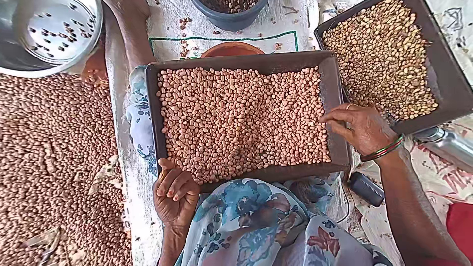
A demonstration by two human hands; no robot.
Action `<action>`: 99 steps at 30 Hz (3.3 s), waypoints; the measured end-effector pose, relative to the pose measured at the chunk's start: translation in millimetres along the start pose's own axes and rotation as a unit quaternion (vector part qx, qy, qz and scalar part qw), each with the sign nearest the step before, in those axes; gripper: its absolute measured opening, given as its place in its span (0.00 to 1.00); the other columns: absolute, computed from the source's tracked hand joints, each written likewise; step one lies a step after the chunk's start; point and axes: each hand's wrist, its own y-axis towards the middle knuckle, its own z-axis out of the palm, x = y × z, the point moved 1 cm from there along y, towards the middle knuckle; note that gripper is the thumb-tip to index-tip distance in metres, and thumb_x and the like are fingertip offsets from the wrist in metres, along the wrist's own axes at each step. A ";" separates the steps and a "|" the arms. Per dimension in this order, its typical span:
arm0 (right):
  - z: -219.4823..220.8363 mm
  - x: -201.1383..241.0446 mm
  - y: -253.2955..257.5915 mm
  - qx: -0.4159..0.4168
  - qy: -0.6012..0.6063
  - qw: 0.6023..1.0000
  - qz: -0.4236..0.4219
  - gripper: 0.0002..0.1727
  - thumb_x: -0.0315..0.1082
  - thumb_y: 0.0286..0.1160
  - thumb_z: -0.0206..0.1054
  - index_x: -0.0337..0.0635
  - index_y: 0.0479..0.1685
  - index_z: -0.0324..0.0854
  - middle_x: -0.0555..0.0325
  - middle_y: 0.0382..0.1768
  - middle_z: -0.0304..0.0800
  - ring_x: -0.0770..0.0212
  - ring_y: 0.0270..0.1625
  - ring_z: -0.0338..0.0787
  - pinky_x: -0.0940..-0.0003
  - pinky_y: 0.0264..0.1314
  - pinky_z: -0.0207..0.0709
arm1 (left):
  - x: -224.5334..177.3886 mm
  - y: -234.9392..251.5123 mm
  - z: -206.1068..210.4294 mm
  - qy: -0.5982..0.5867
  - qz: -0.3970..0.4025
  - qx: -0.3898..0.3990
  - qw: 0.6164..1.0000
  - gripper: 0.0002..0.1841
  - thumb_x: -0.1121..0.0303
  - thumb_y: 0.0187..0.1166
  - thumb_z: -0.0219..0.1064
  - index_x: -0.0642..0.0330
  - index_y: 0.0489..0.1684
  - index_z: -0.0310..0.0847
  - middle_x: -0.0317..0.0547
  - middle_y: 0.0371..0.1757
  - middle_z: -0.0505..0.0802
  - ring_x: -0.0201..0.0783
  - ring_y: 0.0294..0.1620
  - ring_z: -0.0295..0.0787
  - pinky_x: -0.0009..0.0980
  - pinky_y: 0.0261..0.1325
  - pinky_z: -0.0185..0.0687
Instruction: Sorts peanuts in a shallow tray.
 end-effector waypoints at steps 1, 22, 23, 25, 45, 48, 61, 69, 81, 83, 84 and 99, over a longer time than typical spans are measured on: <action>6.9 2.0 -1.9 0.012 0.013 1.000 0.002 0.09 0.17 0.71 0.67 0.33 0.42 0.92 0.35 0.46 0.93 0.33 0.47 0.92 0.36 0.49 0.80 | -1.4 -3.2 -0.1 0.001 -0.005 0.000 1.000 0.08 0.74 0.81 0.59 0.67 0.40 0.84 0.35 0.21 0.88 0.24 0.21 0.86 0.15 0.29 0.80; 15.7 32.7 15.7 0.027 -0.058 0.990 0.128 0.09 0.23 0.76 0.69 0.29 0.49 0.88 0.25 0.47 0.87 0.24 0.49 0.88 0.27 0.48 0.75 | 10.5 -23.1 18.3 0.235 -0.043 0.001 0.971 0.10 0.71 0.83 0.62 0.65 0.50 0.87 0.35 0.25 0.90 0.24 0.24 0.87 0.15 0.30 0.81; -7.2 19.5 17.8 -0.030 -0.088 0.978 0.186 0.15 0.24 0.77 0.67 0.32 0.61 0.86 0.22 0.58 0.84 0.20 0.58 0.84 0.22 0.55 0.71 | 11.3 -22.8 19.7 0.250 -0.054 0.008 0.967 0.11 0.70 0.83 0.62 0.65 0.51 0.88 0.35 0.25 0.90 0.23 0.25 0.87 0.14 0.31 0.81; -37.6 -1.8 15.0 -0.074 -0.107 0.962 0.239 0.25 0.23 0.75 0.67 0.39 0.74 0.80 0.22 0.72 0.76 0.17 0.69 0.78 0.18 0.64 0.64 | 11.0 -20.9 20.0 0.259 -0.067 0.014 0.963 0.11 0.69 0.84 0.62 0.64 0.52 0.88 0.34 0.25 0.91 0.22 0.25 0.87 0.14 0.31 0.81; -24.9 -2.5 -41.0 -0.058 -0.191 0.978 0.066 0.11 0.16 0.69 0.68 0.31 0.47 0.90 0.29 0.53 0.88 0.20 0.68 0.78 0.19 0.66 0.57 | 15.6 -14.3 22.4 0.210 -0.081 0.010 0.974 0.08 0.73 0.81 0.65 0.66 0.49 0.86 0.36 0.26 0.90 0.24 0.25 0.87 0.15 0.30 0.81; -52.2 -3.8 -17.9 -0.118 -0.185 0.966 0.138 0.17 0.26 0.79 0.61 0.36 0.64 0.86 0.30 0.71 0.81 0.19 0.79 0.68 0.18 0.70 0.52 | 12.6 -14.1 20.5 0.213 -0.074 0.008 0.974 0.08 0.72 0.82 0.64 0.66 0.49 0.86 0.36 0.26 0.89 0.25 0.25 0.87 0.15 0.30 0.82; 57.2 19.1 -17.1 0.207 -0.088 0.963 -0.148 0.02 0.23 0.70 0.74 0.34 0.32 0.91 0.42 0.29 0.91 0.40 0.42 0.93 0.43 0.51 0.77 | 2.4 -27.8 18.0 0.178 -0.036 -0.021 0.983 0.06 0.74 0.79 0.64 0.66 0.44 0.86 0.37 0.25 0.90 0.25 0.24 0.88 0.14 0.29 0.81; -19.4 -5.7 -9.7 -0.110 -0.143 0.976 0.124 0.19 0.25 0.76 0.66 0.35 0.66 0.85 0.26 0.70 0.80 0.17 0.74 0.72 0.18 0.66 0.57 | 3.6 -20.9 19.7 0.186 -0.048 -0.005 0.981 0.07 0.76 0.79 0.64 0.68 0.47 0.86 0.39 0.26 0.91 0.26 0.24 0.89 0.15 0.30 0.83; 108.7 91.4 59.8 0.186 0.056 0.937 -0.290 0.16 0.26 0.66 0.75 0.54 0.51 0.95 0.49 0.64 0.91 0.35 0.84 0.71 0.21 0.72 0.56 | 18.3 -33.4 10.7 0.485 -0.122 0.063 0.864 0.15 0.58 0.88 0.59 0.52 0.54 0.91 0.22 0.22 0.87 0.12 0.20 0.78 0.09 0.25 0.72; 82.6 71.6 76.6 0.208 -0.029 0.961 -0.181 0.19 0.18 0.67 0.71 0.52 0.50 0.96 0.48 0.69 0.87 0.33 0.89 0.62 0.17 0.77 0.46 | 15.4 -40.5 -0.3 0.553 -0.158 0.065 0.816 0.16 0.59 0.89 0.56 0.51 0.56 0.91 0.20 0.20 0.86 0.11 0.18 0.75 0.09 0.24 0.71; 66.2 62.1 84.6 0.212 -0.086 0.967 -0.110 0.21 0.16 0.69 0.68 0.50 0.52 0.95 0.47 0.75 0.83 0.31 0.91 0.56 0.16 0.79 0.42 | 14.4 -44.6 -5.7 0.569 -0.169 0.052 0.803 0.15 0.61 0.89 0.56 0.50 0.54 0.92 0.19 0.19 0.85 0.11 0.17 0.73 0.09 0.23 0.69; 41.6 39.8 15.0 0.168 -0.013 0.985 -0.043 0.14 0.20 0.74 0.68 0.45 0.49 0.96 0.39 0.61 0.90 0.32 0.64 0.86 0.32 0.62 0.73 | 1.2 -35.7 17.6 0.390 -0.011 -0.019 0.920 0.12 0.65 0.87 0.59 0.56 0.44 0.90 0.25 0.19 0.84 0.15 0.17 0.78 0.10 0.22 0.73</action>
